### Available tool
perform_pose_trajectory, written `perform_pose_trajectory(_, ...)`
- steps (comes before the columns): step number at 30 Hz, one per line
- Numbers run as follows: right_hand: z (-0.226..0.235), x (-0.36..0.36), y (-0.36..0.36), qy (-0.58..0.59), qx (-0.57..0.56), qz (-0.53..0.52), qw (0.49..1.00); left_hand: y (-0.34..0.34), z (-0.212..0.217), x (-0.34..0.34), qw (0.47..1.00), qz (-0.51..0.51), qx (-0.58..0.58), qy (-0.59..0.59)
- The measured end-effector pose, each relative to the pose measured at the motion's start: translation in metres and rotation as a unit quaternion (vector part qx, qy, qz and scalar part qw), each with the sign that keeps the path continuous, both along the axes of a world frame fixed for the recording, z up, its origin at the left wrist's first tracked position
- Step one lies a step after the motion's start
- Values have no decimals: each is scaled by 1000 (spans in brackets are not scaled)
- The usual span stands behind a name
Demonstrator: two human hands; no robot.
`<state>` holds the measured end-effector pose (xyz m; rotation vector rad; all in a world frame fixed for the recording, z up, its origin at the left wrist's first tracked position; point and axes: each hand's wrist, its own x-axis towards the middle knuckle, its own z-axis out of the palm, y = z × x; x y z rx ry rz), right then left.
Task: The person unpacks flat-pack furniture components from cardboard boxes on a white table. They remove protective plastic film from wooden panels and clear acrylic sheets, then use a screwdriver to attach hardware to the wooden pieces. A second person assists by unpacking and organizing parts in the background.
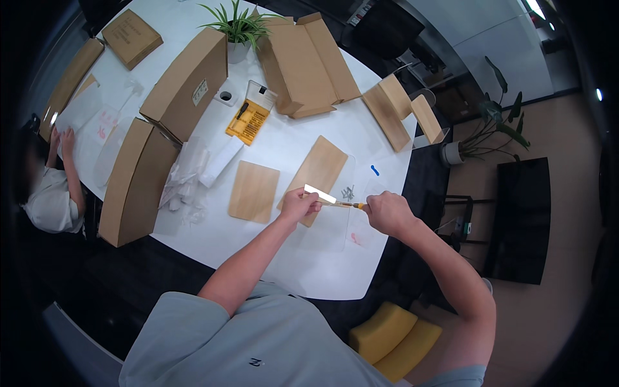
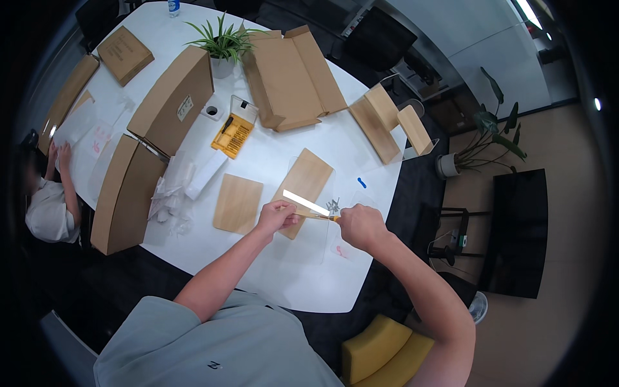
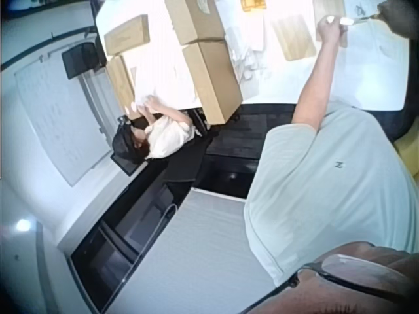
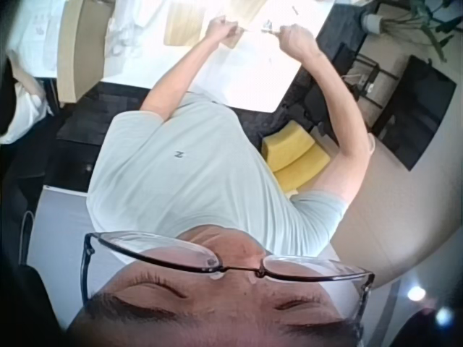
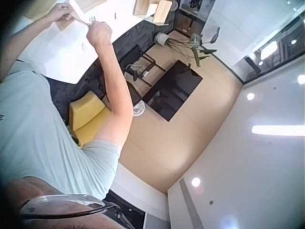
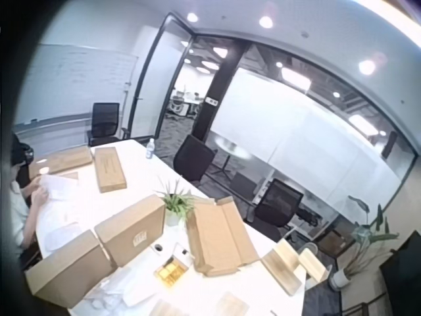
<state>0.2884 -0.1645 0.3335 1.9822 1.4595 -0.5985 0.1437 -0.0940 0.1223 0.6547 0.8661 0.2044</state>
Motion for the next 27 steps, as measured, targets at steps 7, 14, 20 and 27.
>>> perform_pose_trajectory(7, -7, 0, -15, -24, 63, 88, 994, 0, 0, 1, 1000, -1, 6, -2)
perform_pose_trajectory(14, -7, 10, -14, 25, 86, 206, 975, -1, -4, 0, 1000, -9, 5, -3)
perform_pose_trajectory(20, 0, -4, -3, 11, 32, 8, 999, 1, -1, 1, 1000, -2, 1, -7)
perform_pose_trajectory(27, -10, 4, -13, 0, 73, 150, 986, 0, 2, 0, 1000, -6, 2, -5)
